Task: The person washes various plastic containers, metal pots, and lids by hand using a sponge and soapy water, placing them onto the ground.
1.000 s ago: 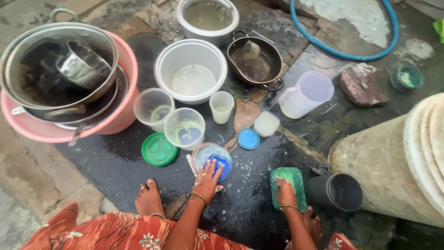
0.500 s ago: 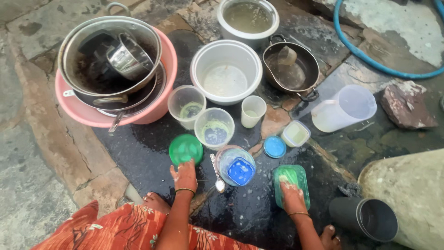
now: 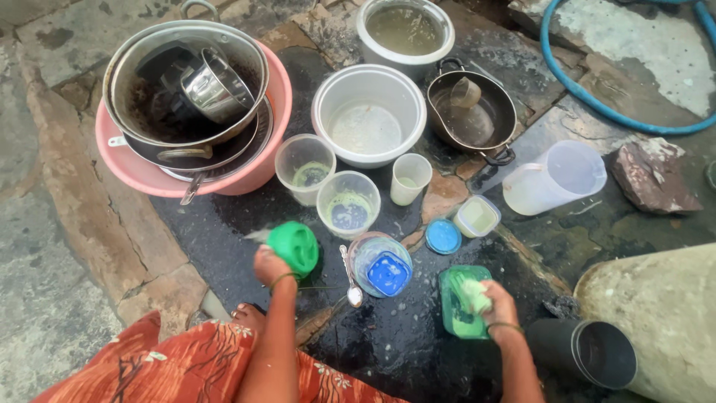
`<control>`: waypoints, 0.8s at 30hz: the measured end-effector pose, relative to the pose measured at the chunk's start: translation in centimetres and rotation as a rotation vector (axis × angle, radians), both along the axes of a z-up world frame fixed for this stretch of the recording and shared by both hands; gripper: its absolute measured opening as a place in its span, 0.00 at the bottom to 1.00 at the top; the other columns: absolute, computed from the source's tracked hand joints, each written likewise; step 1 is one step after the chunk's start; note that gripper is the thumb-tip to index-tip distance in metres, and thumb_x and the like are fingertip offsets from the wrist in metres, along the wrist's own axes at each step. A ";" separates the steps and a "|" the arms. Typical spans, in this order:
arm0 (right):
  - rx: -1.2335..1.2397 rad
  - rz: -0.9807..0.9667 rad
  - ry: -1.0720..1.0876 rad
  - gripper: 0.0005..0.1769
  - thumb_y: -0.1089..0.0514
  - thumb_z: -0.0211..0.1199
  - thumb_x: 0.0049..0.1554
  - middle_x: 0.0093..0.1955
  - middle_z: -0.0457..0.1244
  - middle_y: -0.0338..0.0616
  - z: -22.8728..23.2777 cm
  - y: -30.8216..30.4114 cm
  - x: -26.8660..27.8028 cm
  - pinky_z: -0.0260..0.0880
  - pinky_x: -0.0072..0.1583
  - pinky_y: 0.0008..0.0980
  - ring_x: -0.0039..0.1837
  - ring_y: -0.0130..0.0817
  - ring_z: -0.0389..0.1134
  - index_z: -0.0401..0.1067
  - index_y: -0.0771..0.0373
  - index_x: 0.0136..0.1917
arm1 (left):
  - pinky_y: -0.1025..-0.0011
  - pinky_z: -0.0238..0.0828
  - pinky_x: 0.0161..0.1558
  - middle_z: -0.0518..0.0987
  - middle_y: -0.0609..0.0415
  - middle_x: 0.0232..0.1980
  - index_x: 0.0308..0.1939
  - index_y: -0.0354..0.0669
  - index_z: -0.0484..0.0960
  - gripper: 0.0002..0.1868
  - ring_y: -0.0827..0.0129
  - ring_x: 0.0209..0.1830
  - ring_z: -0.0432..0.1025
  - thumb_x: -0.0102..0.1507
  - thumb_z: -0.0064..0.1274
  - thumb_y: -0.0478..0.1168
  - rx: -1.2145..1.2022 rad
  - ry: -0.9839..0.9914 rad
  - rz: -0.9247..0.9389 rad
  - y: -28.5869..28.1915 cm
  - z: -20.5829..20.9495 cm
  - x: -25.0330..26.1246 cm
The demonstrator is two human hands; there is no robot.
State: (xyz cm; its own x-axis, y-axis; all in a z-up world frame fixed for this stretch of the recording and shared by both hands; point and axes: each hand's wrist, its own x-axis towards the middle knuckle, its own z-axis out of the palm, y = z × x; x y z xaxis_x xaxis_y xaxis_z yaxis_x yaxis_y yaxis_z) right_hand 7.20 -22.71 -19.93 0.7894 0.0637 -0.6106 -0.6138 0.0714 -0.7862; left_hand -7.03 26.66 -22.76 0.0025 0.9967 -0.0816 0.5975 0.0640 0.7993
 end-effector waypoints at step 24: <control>-0.077 1.017 -0.564 0.29 0.54 0.79 0.47 0.51 0.69 0.43 20.1 13.6 -4.9 0.72 0.56 0.37 0.53 0.33 0.69 0.74 0.64 0.59 | 0.70 0.69 0.45 0.82 0.55 0.32 0.27 0.42 0.83 0.12 0.64 0.35 0.78 0.62 0.62 0.43 0.275 -0.594 -1.254 -15.4 15.1 7.4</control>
